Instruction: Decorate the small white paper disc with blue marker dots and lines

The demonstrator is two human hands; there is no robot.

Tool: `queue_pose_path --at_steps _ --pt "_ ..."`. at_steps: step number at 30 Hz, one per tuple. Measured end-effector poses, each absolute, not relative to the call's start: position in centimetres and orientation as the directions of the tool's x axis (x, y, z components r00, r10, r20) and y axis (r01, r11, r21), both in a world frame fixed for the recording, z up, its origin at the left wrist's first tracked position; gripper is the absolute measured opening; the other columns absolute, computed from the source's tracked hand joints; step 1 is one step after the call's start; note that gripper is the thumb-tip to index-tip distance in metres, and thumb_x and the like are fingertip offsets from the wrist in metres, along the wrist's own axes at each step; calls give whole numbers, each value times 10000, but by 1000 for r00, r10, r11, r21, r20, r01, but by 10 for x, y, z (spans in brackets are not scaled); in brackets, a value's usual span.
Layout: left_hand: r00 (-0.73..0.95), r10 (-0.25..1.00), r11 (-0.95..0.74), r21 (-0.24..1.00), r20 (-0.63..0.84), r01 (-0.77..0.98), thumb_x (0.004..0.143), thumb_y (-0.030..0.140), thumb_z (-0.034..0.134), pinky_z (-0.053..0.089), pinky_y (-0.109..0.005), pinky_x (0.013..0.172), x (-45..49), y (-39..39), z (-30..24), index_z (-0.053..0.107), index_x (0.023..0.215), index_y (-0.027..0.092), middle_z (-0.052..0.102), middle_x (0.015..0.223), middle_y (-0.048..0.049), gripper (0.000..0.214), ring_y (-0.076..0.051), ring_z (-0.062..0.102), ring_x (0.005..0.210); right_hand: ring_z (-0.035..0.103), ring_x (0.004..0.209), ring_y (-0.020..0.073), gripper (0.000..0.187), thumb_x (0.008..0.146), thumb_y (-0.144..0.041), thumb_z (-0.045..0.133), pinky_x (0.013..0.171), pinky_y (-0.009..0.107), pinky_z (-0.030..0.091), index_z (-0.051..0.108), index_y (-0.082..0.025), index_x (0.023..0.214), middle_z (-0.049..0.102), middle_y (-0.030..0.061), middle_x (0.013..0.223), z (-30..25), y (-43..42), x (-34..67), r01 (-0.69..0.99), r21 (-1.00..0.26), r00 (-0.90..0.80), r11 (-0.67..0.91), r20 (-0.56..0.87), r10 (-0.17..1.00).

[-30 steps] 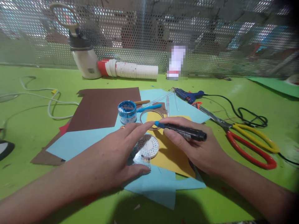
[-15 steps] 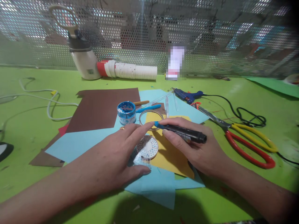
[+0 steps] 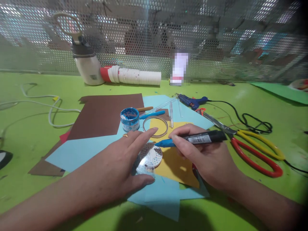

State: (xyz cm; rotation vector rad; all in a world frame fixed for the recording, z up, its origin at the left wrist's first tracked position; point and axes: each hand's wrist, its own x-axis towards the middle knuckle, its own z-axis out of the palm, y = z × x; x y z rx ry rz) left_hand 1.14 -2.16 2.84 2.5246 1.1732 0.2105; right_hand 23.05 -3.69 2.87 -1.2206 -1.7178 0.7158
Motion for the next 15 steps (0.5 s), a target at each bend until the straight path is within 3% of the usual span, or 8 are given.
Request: queue_pose_path --at_steps 9,15 --pt "628 778 -570 390 -28 723 811 426 649 467 -518 1035 14 -22 31 214 1517 217 424 1506 -158 855 -355 474 1326 585 678 111 53 880 -248 606 616 221 486 621 -223 837 623 -22 767 22 -37 229 422 -837 -154 348 313 937" --pt "619 784 -551 408 -45 728 800 416 658 447 -532 1050 13 -23 30 228 1509 228 431 1502 -144 850 -343 469 1328 612 716 119 39 892 -242 602 689 232 510 631 -224 874 637 -23 772 27 -37 231 460 -806 -141 373 348 927"
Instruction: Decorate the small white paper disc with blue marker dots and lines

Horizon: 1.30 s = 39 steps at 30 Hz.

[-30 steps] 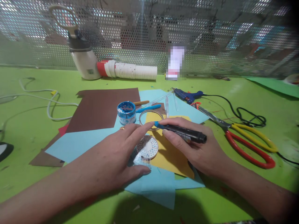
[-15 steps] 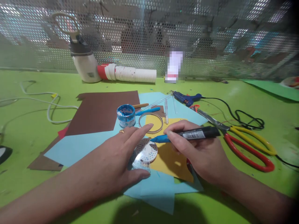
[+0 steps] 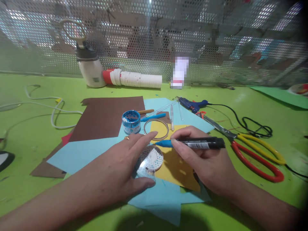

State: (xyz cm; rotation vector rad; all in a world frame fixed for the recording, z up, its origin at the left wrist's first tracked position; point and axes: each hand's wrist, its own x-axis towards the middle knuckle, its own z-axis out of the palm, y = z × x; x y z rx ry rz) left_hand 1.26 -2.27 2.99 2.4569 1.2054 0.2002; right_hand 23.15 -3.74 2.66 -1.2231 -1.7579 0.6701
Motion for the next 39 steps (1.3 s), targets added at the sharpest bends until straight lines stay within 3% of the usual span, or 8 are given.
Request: queue_pose_path --at_steps 7,12,15,21,26,30,34,39 --pt "612 788 -533 417 -73 736 799 409 654 415 -542 1073 15 -22 31 238 1508 218 450 1481 -148 845 -341 455 1334 617 1003 195 220 912 -168 550 917 355 476 636 -208 1110 675 64 1069 16 -11 256 664 -537 -209 521 535 819" --pt "615 786 -535 420 -72 733 798 398 645 424 -532 1062 15 -21 30 245 1506 202 432 1494 -163 837 -339 468 1321 640 963 214 445 841 -55 516 849 362 509 608 -245 1232 688 60 1045 0 8 271 816 -429 -258 389 333 907" --pt "610 790 -533 423 -61 733 784 403 653 415 -523 1073 14 -20 25 251 1507 196 415 1505 -163 852 -344 456 1332 633 922 225 519 825 -44 499 810 363 510 570 -253 1294 687 68 1014 1 12 272 884 -337 -221 323 307 926" --pt "633 774 -568 441 -2 695 762 367 667 424 -512 1053 13 -18 21 278 1501 171 458 1456 -176 858 -356 480 1294 512 1134 357 500 845 -186 555 945 491 432 544 -123 1341 637 185 1197 16 25 280 964 -120 -203 236 233 951" --pt "650 760 -581 461 14 670 753 382 685 437 -507 1023 15 -17 24 300 1494 148 520 1368 -179 868 -359 509 1240 486 1172 393 634 801 -388 647 956 518 424 527 -105 1355 576 193 1328 27 34 284 975 20 -224 223 126 966" --pt "652 758 -585 473 28 659 744 377 693 438 -503 1022 16 -16 23 302 1494 157 515 1373 -170 873 -351 511 1234 467 1212 366 542 871 -445 566 972 479 423 566 -96 1286 569 186 1324 37 40 270 970 97 -235 222 151 960" --pt "652 757 -591 468 40 657 734 366 701 444 -504 1018 15 -17 21 293 1497 161 518 1371 -168 889 -349 512 1234 556 1095 285 316 968 -341 460 911 439 466 646 -124 1101 645 152 1084 40 53 253 963 175 -235 203 185 954" --pt "655 754 -595 471 48 651 741 356 697 432 -494 1038 16 -17 21 302 1493 151 502 1394 -170 874 -340 504 1248 638 905 174 204 927 -319 598 786 361 540 637 -162 1051 655 54 1029 30 68 249 885 254 -410 390 28 912"
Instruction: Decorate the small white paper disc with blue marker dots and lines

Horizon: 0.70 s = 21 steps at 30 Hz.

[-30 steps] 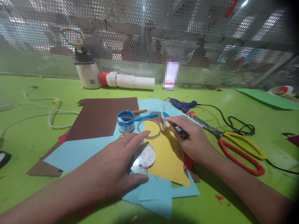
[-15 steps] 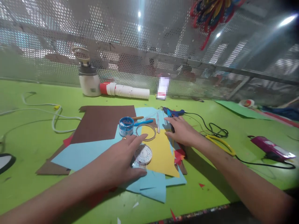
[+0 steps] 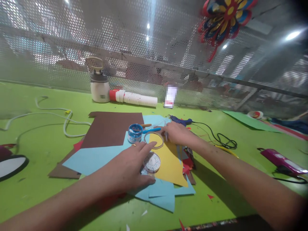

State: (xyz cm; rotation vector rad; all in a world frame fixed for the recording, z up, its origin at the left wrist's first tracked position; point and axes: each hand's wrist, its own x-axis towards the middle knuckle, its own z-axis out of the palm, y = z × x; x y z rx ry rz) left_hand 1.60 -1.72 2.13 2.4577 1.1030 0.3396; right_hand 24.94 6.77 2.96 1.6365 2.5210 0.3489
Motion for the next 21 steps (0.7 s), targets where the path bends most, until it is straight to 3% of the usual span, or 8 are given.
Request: queue_pose_path --at_steps 6,11,14,17,18,21 --pt "649 760 -592 461 45 661 726 370 716 432 -507 1036 17 -16 21 318 1488 143 509 1386 -179 889 -355 498 1251 590 900 198 24 855 -125 624 786 357 484 636 -141 843 639 51 881 23 78 255 769 213 -628 603 73 775" --pt "654 754 -601 463 59 651 725 380 714 440 -499 1028 15 -16 17 308 1491 153 504 1391 -176 896 -349 512 1235 536 793 195 137 799 -38 551 712 328 434 561 -175 790 585 62 797 36 73 265 769 40 -603 638 377 703" --pt "647 761 -589 470 49 657 728 381 708 437 -490 1034 15 -17 18 313 1489 164 505 1393 -166 884 -341 511 1240 513 700 163 75 867 -131 510 649 312 445 486 -194 901 530 34 804 46 56 268 794 -141 -390 592 629 673" --pt "642 767 -576 467 25 670 729 389 707 428 -489 1047 15 -18 22 307 1493 170 494 1408 -165 889 -338 503 1254 514 609 134 35 942 -226 440 544 277 449 409 -229 959 508 2 775 53 34 265 741 -329 -189 585 734 652" --pt "639 769 -572 464 16 676 729 392 707 425 -490 1051 16 -19 23 305 1494 169 487 1417 -166 892 -339 498 1262 503 559 128 28 942 -228 441 508 271 440 418 -233 957 500 -20 711 55 27 263 678 -435 -124 592 727 676" --pt "633 774 -561 460 -3 688 744 387 696 421 -493 1057 16 -19 26 309 1492 166 472 1435 -169 870 -344 484 1282 432 444 111 44 888 -194 497 396 243 348 500 -237 896 444 -62 548 59 8 256 163 -846 44 508 521 852"
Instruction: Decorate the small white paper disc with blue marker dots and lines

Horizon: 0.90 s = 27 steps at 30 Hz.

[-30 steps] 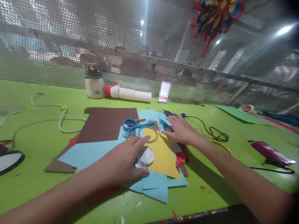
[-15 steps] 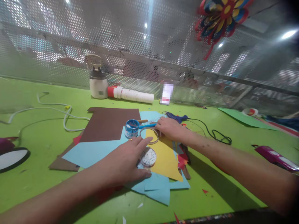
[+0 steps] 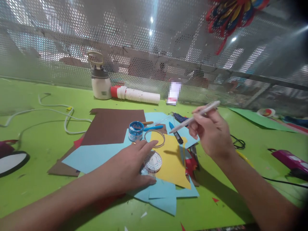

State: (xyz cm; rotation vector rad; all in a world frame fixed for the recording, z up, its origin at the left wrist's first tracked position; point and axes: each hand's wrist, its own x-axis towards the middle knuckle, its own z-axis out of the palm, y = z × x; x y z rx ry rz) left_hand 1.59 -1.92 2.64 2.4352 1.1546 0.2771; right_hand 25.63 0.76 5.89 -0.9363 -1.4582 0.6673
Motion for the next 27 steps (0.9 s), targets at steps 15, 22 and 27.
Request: queue_pose_path --at_steps 15,22,27 --pt "614 787 -538 423 -55 729 771 394 682 442 -518 1044 16 -20 27 278 1497 196 446 1475 -166 855 -347 472 1307 611 558 135 227 934 -299 477 499 245 495 644 -174 1022 651 15 645 26 -12 252 -354 -929 -173 -106 -46 984" --pt "624 780 -543 435 -56 718 803 403 660 441 -505 1041 14 -21 29 276 1485 245 477 1452 -126 798 -329 479 1299 678 849 154 211 861 -315 672 794 287 539 706 -219 1045 734 26 890 23 -19 247 25 -999 -196 38 33 980" --pt "613 789 -539 435 -38 721 784 415 677 429 -508 1047 13 -21 27 329 1440 204 479 1445 -145 772 -338 473 1300 519 544 109 137 894 -327 603 496 235 436 655 -240 802 580 -33 614 30 -27 239 342 -914 -49 216 212 976"
